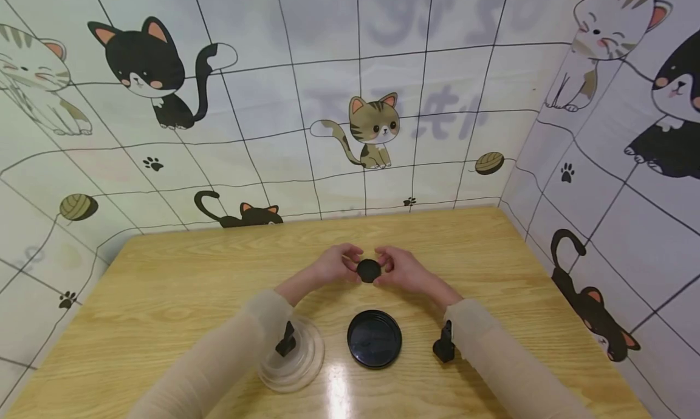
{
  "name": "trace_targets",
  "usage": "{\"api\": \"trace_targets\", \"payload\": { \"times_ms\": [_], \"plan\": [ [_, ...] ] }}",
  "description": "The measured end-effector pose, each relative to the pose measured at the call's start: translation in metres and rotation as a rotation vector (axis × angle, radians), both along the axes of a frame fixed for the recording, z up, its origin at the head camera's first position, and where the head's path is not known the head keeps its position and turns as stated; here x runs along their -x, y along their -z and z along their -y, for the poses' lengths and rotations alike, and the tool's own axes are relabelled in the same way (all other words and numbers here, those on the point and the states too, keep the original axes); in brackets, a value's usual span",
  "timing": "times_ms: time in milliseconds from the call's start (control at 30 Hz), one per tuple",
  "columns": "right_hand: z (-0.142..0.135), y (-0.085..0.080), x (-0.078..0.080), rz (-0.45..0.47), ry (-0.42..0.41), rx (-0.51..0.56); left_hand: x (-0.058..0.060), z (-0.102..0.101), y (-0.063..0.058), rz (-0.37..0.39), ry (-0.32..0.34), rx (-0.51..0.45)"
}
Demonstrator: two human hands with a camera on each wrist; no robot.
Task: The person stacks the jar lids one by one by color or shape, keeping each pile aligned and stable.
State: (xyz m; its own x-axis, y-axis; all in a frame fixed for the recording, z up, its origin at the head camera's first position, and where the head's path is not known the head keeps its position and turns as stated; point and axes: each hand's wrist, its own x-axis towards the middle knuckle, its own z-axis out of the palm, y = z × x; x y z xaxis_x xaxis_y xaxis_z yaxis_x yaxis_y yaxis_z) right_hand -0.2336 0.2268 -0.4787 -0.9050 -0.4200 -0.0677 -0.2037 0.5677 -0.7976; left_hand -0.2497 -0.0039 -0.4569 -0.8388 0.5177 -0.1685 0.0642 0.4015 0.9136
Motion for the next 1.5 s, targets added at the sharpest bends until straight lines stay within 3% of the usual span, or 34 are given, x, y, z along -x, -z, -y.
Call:
{"api": "trace_targets", "payload": {
  "times_ms": [267, 733, 1100, 1500],
  "plan": [
    [-0.003, 0.001, -0.001, -0.054, -0.019, -0.026, -0.001, -0.002, -0.001, -0.028, 0.01, 0.029],
    [-0.001, 0.001, -0.003, -0.036, -0.012, 0.001, 0.0, -0.004, 0.004, -0.087, 0.011, 0.096],
    [-0.007, -0.012, -0.014, -0.099, -0.019, 0.029, -0.005, -0.005, -0.007, -0.081, 0.003, 0.029],
    [-0.017, -0.038, -0.039, -0.121, -0.017, 0.085, -0.024, -0.007, -0.026, -0.1, 0.021, -0.069]
  ]
}}
